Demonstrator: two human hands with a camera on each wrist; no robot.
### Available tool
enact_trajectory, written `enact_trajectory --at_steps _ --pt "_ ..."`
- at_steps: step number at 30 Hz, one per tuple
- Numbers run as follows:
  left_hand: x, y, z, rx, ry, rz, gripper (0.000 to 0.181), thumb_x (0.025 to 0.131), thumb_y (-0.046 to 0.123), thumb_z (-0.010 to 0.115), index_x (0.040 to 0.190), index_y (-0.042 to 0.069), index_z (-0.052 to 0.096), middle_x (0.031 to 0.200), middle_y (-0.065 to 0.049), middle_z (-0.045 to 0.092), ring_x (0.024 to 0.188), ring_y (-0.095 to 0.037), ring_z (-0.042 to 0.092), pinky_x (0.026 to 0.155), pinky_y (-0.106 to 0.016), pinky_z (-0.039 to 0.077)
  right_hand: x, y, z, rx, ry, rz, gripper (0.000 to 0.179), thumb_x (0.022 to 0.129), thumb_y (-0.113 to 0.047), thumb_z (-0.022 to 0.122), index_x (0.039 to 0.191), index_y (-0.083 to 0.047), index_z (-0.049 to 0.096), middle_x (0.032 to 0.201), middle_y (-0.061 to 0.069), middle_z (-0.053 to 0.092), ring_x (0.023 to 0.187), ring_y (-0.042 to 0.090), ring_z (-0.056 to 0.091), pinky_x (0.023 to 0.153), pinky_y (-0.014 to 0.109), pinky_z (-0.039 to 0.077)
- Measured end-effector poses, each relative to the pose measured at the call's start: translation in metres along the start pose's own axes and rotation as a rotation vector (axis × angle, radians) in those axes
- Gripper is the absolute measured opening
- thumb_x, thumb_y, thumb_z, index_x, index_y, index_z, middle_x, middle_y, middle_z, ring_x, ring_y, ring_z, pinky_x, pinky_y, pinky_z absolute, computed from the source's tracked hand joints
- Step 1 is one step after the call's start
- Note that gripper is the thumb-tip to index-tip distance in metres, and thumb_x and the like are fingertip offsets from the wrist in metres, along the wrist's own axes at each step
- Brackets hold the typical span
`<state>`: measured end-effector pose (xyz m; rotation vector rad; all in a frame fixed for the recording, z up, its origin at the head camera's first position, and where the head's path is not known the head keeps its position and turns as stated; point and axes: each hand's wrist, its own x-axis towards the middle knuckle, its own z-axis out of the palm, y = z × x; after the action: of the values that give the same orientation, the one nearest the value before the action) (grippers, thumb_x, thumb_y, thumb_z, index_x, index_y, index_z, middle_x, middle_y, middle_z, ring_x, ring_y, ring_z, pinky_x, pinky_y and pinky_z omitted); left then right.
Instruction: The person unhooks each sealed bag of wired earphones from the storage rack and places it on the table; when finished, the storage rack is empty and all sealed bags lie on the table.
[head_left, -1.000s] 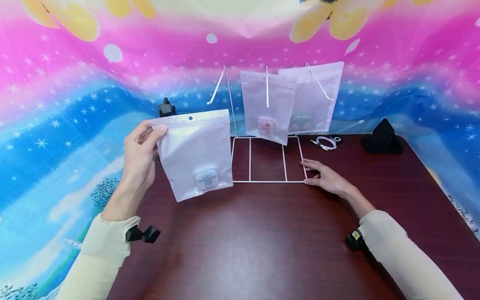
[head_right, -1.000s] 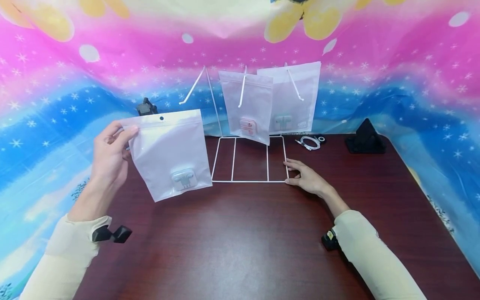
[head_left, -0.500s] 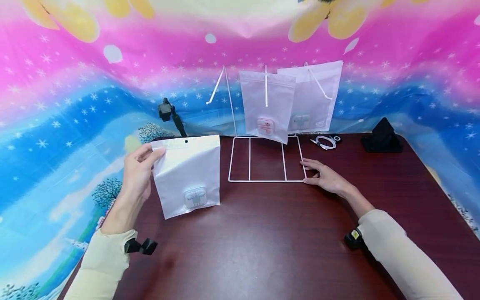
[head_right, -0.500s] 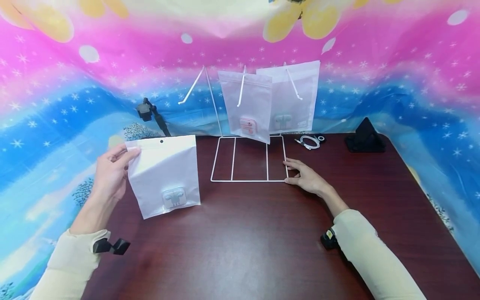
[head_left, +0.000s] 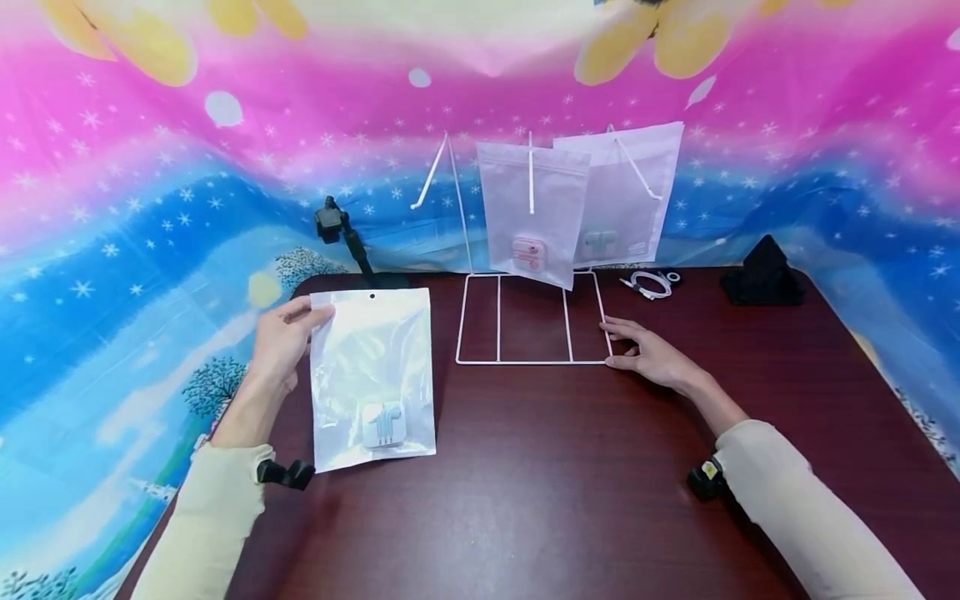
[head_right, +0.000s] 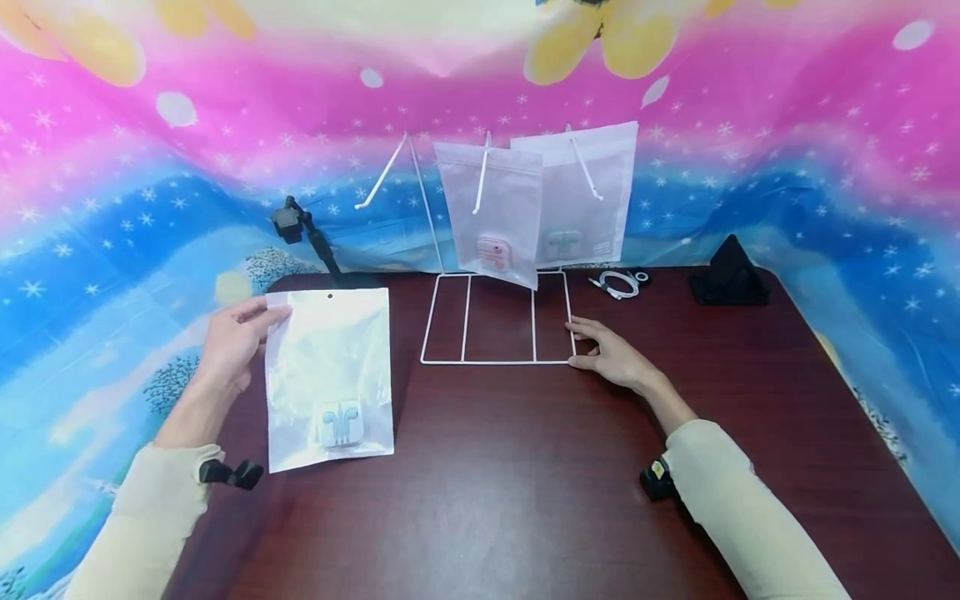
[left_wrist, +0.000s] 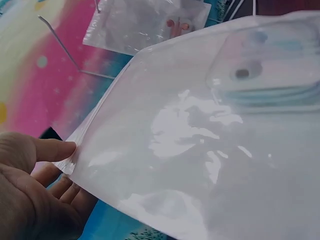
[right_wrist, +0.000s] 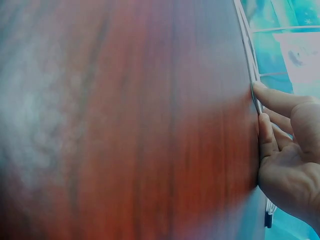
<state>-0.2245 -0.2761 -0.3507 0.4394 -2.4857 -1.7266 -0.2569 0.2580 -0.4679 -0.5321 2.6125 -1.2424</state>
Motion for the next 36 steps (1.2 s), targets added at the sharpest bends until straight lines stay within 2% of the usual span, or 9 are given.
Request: enact_trajectory --at_steps 2,9,10,13,16,24,32,36 --pt "0.004 -0.007 0.003 0.039 -0.021 0.002 0.049 0.102 0.042 0.067 0.14 0.012 0.062 0.115 0.0 0.066 0.09 -0.011 0.063 0.078 -0.024 0.052 0.0 0.0 0.0 -0.004 -0.002 0.007 0.066 0.101 -0.011 0.069 0.158 0.001 0.039 0.165 0.02 0.03 0.14 0.039 0.045 0.103 0.048 0.047" --pt "0.019 -0.027 0.009 0.061 -0.084 -0.035 0.052 0.104 0.041 0.062 0.146 0.011 0.058 0.125 -0.007 0.062 0.094 -0.012 0.064 0.08 -0.025 0.054 0.0 -0.001 -0.001 -0.012 -0.008 0.021 0.066 0.101 -0.011 0.069 0.158 0.0 0.038 0.166 0.02 0.03 0.141 0.038 0.045 0.103 0.042 0.047" --pt "0.021 -0.029 0.01 0.064 -0.092 -0.047 0.052 0.104 0.04 0.062 0.146 0.011 0.058 0.126 -0.008 0.062 0.096 -0.013 0.064 0.081 -0.026 0.053 0.0 -0.001 0.0 -0.014 -0.008 0.021 0.066 0.101 -0.011 0.069 0.159 0.0 0.038 0.166 0.02 0.03 0.14 0.038 0.045 0.103 0.046 0.046" --pt "0.027 -0.037 0.014 0.077 -0.116 -0.085 0.051 0.105 0.039 0.061 0.147 0.011 0.057 0.132 -0.011 0.061 0.101 -0.016 0.063 0.089 -0.031 0.05 -0.001 -0.001 0.0 -0.009 -0.005 0.027 0.066 0.101 -0.011 0.068 0.159 0.0 0.038 0.166 0.02 0.03 0.139 0.038 0.046 0.104 0.051 0.045" --pt "0.033 -0.044 0.019 0.083 -0.135 -0.116 0.05 0.105 0.037 0.061 0.148 0.012 0.057 0.138 -0.012 0.058 0.107 -0.02 0.06 0.095 -0.037 0.048 -0.001 -0.003 -0.001 -0.005 -0.004 0.027 0.066 0.101 -0.011 0.069 0.159 -0.001 0.038 0.165 0.019 0.03 0.139 0.038 0.046 0.104 0.05 0.045" --pt "0.045 -0.059 0.032 0.102 -0.151 -0.125 0.049 0.105 0.034 0.06 0.148 0.011 0.057 0.145 -0.016 0.055 0.118 -0.028 0.057 0.109 -0.049 0.044 -0.001 -0.005 0.0 0.008 0.002 -0.003 0.065 0.1 -0.012 0.07 0.157 0.003 0.04 0.163 0.022 0.033 0.139 0.04 0.045 0.102 0.046 0.047" --pt "0.051 -0.069 0.044 0.107 -0.17 -0.117 0.05 0.105 0.035 0.061 0.149 0.01 0.056 0.14 -0.017 0.059 0.108 -0.025 0.06 0.105 -0.048 0.046 -0.002 -0.003 0.0 0.0 0.0 0.027 0.066 0.1 -0.012 0.07 0.158 -0.001 0.04 0.165 0.017 0.032 0.14 0.035 0.046 0.098 0.032 0.047" --pt "0.054 -0.072 0.05 0.118 -0.163 -0.134 0.05 0.105 0.033 0.061 0.15 0.01 0.055 0.139 -0.018 0.06 0.109 -0.026 0.061 0.103 -0.047 0.047 -0.001 -0.002 0.0 0.001 0.0 0.021 0.067 0.1 -0.012 0.07 0.158 0.0 0.039 0.165 0.019 0.032 0.139 0.037 0.046 0.1 0.037 0.047"
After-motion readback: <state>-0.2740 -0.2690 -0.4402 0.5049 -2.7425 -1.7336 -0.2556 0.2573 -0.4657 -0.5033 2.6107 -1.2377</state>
